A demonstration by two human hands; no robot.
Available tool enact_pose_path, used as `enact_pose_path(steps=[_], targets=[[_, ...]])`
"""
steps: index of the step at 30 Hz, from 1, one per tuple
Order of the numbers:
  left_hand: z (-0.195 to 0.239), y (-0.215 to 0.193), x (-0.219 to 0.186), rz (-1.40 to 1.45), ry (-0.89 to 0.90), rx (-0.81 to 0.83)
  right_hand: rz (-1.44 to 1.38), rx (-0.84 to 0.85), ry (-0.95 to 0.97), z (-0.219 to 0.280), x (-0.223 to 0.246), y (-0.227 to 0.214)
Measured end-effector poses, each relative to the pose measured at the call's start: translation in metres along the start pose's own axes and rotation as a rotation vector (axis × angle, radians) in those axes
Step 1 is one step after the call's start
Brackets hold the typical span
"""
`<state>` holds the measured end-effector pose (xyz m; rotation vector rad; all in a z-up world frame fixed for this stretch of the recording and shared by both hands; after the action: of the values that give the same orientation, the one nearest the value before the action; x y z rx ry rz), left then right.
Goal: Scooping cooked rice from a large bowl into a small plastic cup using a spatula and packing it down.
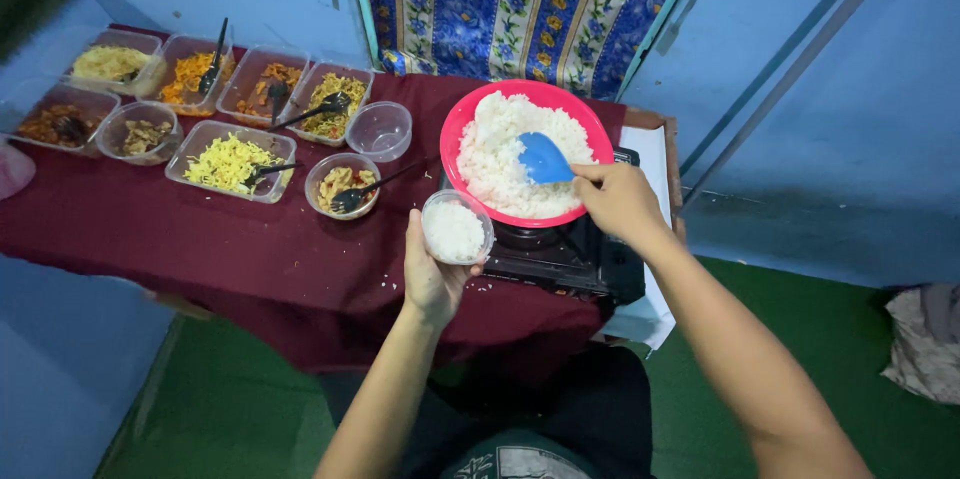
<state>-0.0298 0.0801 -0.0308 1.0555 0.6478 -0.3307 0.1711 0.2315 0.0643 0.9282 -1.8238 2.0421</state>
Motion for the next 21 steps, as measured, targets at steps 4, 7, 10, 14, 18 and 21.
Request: enact_pose_path(steps=[4,7,10,14,18,21], targets=[[-0.003,-0.002,0.001,-0.013,0.002,0.011,0.119,0.060,-0.032,-0.004,0.000,0.005],[-0.006,-0.004,0.005,-0.028,-0.008,0.003,0.166,0.139,-0.044,0.007,0.020,0.001],[-0.002,-0.001,0.001,-0.030,0.002,-0.008,0.076,0.112,-0.008,0.011,0.021,-0.004],[0.001,-0.001,-0.001,-0.026,0.007,-0.014,-0.088,0.079,0.027,0.002,0.003,-0.003],[0.004,-0.001,-0.004,-0.025,-0.008,-0.035,-0.206,-0.034,0.027,-0.028,-0.055,0.010],[-0.001,-0.009,0.004,-0.006,-0.026,-0.038,-0.250,-0.108,0.030,0.004,-0.037,-0.012]])
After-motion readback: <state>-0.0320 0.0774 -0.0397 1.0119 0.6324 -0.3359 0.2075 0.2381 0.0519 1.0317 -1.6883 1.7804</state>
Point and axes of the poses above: each hand's wrist, its own z-axis away from the middle knuckle, its own y-axis out of the palm, x = y × z, the point moved 9 cm from there along -z, towards the middle knuckle, and after that the axes turned 3 degrees about -z, right-handed, at the moved point
